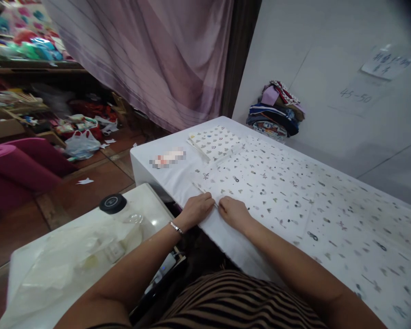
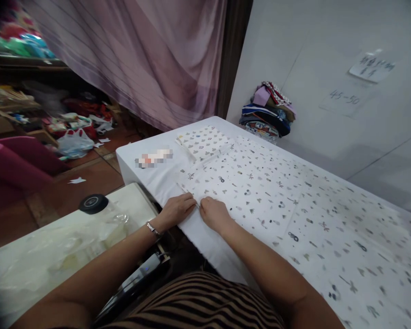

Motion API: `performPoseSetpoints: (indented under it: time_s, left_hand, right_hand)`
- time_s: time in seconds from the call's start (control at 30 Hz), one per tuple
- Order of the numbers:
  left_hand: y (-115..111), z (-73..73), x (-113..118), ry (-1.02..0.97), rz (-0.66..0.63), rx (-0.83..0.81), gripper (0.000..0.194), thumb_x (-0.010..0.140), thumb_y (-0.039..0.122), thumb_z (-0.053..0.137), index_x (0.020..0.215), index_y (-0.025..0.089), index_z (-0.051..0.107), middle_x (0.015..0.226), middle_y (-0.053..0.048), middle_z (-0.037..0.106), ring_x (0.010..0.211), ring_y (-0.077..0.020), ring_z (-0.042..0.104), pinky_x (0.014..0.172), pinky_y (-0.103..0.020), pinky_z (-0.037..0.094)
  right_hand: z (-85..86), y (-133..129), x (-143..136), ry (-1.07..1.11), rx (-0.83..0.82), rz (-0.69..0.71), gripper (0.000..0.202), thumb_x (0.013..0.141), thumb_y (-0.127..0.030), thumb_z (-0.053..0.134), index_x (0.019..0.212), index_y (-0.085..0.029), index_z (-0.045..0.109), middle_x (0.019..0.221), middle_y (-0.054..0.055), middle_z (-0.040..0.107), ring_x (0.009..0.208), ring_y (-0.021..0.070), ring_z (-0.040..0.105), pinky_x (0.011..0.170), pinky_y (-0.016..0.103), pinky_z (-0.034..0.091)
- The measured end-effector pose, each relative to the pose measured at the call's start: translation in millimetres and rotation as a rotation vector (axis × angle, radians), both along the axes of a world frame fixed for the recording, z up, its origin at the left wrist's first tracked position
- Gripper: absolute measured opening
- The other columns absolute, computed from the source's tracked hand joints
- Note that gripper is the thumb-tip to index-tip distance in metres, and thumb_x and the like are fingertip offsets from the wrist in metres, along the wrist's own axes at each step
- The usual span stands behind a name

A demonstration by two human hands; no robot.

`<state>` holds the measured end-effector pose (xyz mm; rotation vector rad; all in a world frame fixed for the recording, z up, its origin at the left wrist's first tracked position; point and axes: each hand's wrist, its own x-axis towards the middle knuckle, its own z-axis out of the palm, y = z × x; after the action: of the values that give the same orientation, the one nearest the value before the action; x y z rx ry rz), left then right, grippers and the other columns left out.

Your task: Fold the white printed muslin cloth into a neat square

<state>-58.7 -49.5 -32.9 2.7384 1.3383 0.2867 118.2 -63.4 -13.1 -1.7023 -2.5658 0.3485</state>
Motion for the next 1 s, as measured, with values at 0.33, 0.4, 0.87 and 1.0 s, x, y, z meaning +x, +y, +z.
performPoseSetpoints:
  time_s: [0.33, 0.4, 0.87, 1.0]
  left_hand:
    - [3.1, 3.3, 2.7, -0.053, 0.015, -0.041, 0.02, 0.092, 0.024, 0.037, 0.092, 0.022, 0.057, 0.095, -0.003, 0.056, 0.086, -0.0148, 0.054, 0.065, -0.025, 0.041]
    - [5.1, 4.2, 2.0, -0.067, 0.051, -0.062, 0.017, 0.09, 0.024, 0.04, 0.095, 0.023, 0.057, 0.097, -0.003, 0.056, 0.088, -0.0152, 0.055, 0.065, -0.025, 0.041]
    - [19.6, 6.7, -21.4, -0.02, 0.036, -0.043, 0.012, 0.088, 0.018, 0.043, 0.092, 0.022, 0.053, 0.096, -0.004, 0.053, 0.09, -0.0157, 0.055, 0.07, -0.026, 0.043]
    - [18.2, 4.3, -23.9, -0.098, 0.018, -0.053, 0.016, 0.088, 0.018, 0.041, 0.097, 0.024, 0.053, 0.114, -0.003, 0.052, 0.099, -0.0152, 0.054, 0.075, -0.026, 0.045]
  right_hand:
    - [-9.2, -0.1, 4.6, 0.125, 0.012, -0.013, 0.011, 0.088, -0.02, 0.043, 0.088, -0.018, 0.054, 0.092, 0.004, 0.057, 0.083, 0.0149, 0.051, 0.07, 0.026, 0.033]
    - [-10.9, 4.0, 6.3, 0.193, -0.004, -0.032, 0.01, 0.086, -0.019, 0.045, 0.082, -0.018, 0.054, 0.084, 0.002, 0.057, 0.078, 0.0139, 0.05, 0.068, 0.025, 0.032]
    - [-8.5, 4.3, 5.9, 0.182, -0.039, 0.034, 0.041, 0.085, -0.019, 0.039, 0.123, -0.025, 0.054, 0.101, 0.004, 0.06, 0.094, 0.0172, 0.054, 0.078, 0.025, 0.036]
    - [-5.6, 2.5, 1.7, 0.046, -0.028, 0.058, 0.043, 0.088, -0.021, 0.037, 0.129, -0.027, 0.05, 0.103, 0.005, 0.058, 0.088, 0.0176, 0.057, 0.074, 0.027, 0.037]
